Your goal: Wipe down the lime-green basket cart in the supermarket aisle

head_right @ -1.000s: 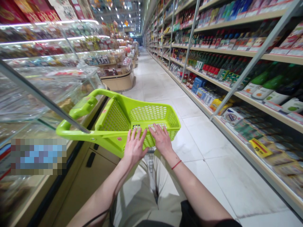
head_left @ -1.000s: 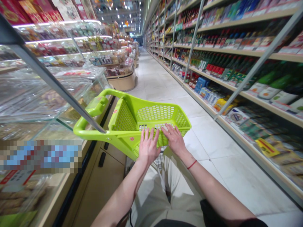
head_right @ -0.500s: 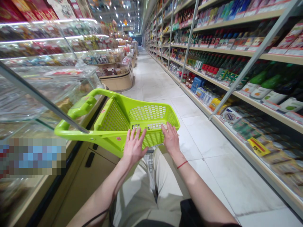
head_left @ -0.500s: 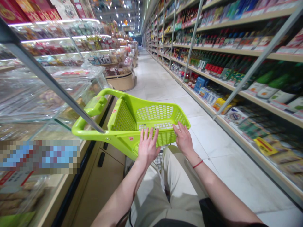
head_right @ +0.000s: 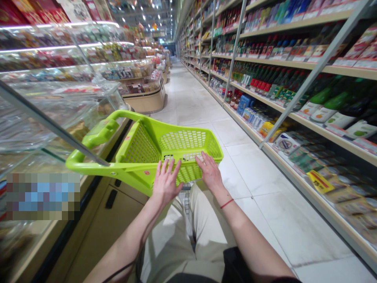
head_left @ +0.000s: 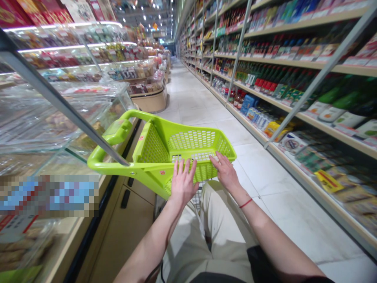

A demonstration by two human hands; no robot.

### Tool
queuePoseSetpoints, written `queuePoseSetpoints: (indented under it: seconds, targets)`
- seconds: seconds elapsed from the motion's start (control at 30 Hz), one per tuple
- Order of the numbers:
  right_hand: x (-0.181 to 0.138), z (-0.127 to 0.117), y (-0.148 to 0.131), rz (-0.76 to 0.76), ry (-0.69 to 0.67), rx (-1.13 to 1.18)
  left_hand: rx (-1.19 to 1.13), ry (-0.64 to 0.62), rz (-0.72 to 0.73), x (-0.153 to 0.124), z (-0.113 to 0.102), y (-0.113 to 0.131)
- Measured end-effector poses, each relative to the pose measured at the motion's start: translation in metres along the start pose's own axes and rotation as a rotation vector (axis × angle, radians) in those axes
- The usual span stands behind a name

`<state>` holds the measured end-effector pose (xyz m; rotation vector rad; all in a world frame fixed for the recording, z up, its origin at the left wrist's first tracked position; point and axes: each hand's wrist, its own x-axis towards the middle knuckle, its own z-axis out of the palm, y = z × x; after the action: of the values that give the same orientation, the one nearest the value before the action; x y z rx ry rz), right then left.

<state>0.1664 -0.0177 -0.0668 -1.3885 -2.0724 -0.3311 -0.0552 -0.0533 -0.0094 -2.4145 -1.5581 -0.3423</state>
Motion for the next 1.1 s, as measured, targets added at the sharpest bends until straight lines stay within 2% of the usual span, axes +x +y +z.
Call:
queuePoseSetpoints:
  seconds: [0.2,0.37,0.57,0.8,0.97,1.1]
  targets:
    - [-0.012,0.001,0.022,0.07,0.046,-0.038,-0.014,-0.005,-0.005,0.0,0.001,-0.001]
    - [-0.009,0.008,0.006,0.157,0.106,-0.072,-0.008,0.0,-0.002,0.0,0.003,0.0]
    - [0.0,0.009,-0.007,0.041,0.057,-0.002,-0.006,0.004,-0.003,0.0,0.002,0.0]
    - [-0.01,0.003,0.021,0.031,0.088,0.009,-0.007,-0.002,-0.003,0.0,0.001,-0.001]
    - [-0.021,0.003,0.047,0.113,0.118,0.0,-0.01,-0.01,0.001,0.0,0.0,-0.001]
    - [-0.025,0.009,0.05,0.206,0.152,0.009,-0.008,-0.011,-0.009,0.0,0.0,0.0]
